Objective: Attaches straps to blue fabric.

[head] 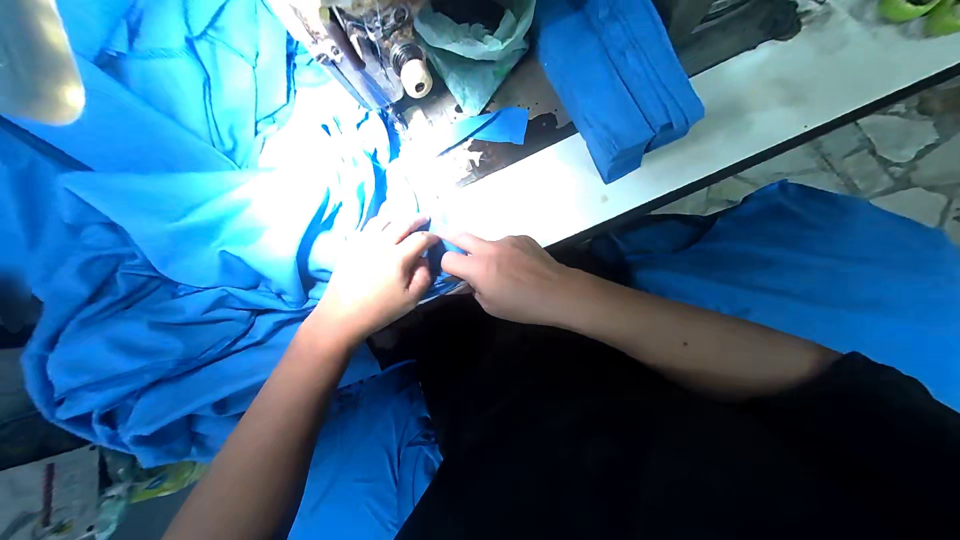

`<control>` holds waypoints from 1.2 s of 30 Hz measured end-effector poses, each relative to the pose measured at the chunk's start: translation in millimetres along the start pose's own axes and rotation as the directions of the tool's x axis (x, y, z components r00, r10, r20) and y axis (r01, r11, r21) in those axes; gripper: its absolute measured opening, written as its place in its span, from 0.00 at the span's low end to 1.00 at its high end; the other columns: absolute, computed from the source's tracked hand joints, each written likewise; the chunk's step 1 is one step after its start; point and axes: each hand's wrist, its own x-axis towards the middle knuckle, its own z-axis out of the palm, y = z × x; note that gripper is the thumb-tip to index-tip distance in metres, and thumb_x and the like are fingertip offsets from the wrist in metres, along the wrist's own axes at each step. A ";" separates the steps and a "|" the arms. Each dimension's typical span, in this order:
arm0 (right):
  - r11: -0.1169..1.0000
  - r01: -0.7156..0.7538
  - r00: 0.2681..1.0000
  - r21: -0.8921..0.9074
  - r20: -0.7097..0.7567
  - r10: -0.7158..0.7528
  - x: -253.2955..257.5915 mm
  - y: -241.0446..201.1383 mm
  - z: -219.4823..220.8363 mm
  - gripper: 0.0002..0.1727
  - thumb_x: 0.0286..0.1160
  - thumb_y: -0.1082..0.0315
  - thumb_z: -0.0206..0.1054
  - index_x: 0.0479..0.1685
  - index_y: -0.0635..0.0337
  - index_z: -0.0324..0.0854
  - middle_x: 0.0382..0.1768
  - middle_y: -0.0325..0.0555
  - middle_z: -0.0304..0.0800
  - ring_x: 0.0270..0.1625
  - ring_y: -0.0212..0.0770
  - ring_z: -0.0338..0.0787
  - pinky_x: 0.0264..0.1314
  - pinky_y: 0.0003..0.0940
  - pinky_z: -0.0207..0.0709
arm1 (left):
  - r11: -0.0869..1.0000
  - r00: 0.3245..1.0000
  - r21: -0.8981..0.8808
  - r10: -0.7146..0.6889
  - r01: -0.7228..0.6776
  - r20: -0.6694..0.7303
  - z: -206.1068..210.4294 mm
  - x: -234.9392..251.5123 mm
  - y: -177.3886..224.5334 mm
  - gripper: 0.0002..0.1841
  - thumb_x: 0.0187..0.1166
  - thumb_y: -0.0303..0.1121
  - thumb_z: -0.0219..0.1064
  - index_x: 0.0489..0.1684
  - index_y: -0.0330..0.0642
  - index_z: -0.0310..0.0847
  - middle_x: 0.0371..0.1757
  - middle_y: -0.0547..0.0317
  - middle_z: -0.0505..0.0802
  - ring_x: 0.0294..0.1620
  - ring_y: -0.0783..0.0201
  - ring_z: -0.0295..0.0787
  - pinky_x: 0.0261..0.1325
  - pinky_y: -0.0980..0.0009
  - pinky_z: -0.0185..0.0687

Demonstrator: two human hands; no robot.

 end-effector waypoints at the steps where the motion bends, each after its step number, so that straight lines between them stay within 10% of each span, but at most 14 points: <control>1: 1.000 -0.003 1.000 -0.004 0.026 0.003 2.0 -0.7 -1.8 0.05 0.76 0.73 0.66 0.42 0.57 0.87 0.66 0.58 0.86 0.31 0.52 0.91 0.28 0.47 0.81 | 1.000 0.999 0.000 -0.031 0.031 0.010 -3.9 -0.7 -2.2 0.21 0.78 0.36 0.52 0.52 0.34 0.91 0.67 0.37 0.89 0.71 0.33 0.83 0.70 0.36 0.72; 8: 0.999 -0.019 0.995 -0.029 0.093 0.022 4.2 -5.1 -3.9 0.08 0.80 0.72 0.64 0.50 0.57 0.87 0.61 0.59 0.84 0.30 0.51 0.89 0.26 0.46 0.80 | 0.965 0.958 0.064 -0.261 0.255 0.115 -38.7 40.3 19.4 0.14 0.86 0.34 0.62 0.53 0.32 0.89 0.44 0.36 0.92 0.46 0.36 0.91 0.47 0.35 0.79; 15: 0.996 -0.085 0.973 0.020 0.218 0.079 5.1 -5.4 -11.8 0.16 0.87 0.72 0.56 0.65 0.56 0.85 0.70 0.59 0.84 0.42 0.58 0.93 0.40 0.54 0.83 | 0.822 0.829 0.261 -0.547 0.507 0.115 -22.5 147.2 36.4 0.21 0.86 0.36 0.60 0.66 0.26 0.80 0.69 0.27 0.83 0.74 0.29 0.77 0.69 0.32 0.71; 22: 0.992 -0.050 0.989 0.113 0.144 0.033 0.1 -0.9 -9.6 0.15 0.86 0.70 0.59 0.65 0.58 0.84 0.74 0.61 0.82 0.39 0.58 0.94 0.36 0.53 0.84 | 0.999 0.969 0.047 -0.012 0.024 -0.247 -21.3 64.3 21.3 0.10 0.77 0.26 0.62 0.43 0.29 0.88 0.46 0.35 0.91 0.50 0.37 0.89 0.52 0.42 0.80; 29: 0.999 0.027 0.997 0.023 0.069 -0.028 -5.5 -0.3 -2.1 0.09 0.80 0.72 0.65 0.52 0.59 0.88 0.61 0.61 0.86 0.26 0.50 0.88 0.24 0.44 0.79 | 1.000 0.972 0.004 -0.013 0.014 -0.235 6.4 0.4 22.0 0.08 0.70 0.24 0.65 0.37 0.27 0.89 0.44 0.36 0.94 0.46 0.39 0.92 0.50 0.45 0.83; 36: 0.997 -0.015 0.999 -0.074 0.048 0.019 -22.1 -3.6 2.4 0.08 0.77 0.71 0.68 0.49 0.58 0.89 0.75 0.62 0.78 0.21 0.46 0.85 0.21 0.41 0.77 | 0.998 0.990 -0.011 -0.065 0.064 -0.124 1.5 -3.4 43.2 0.17 0.79 0.36 0.61 0.21 0.33 0.84 0.26 0.46 0.88 0.31 0.47 0.89 0.33 0.50 0.80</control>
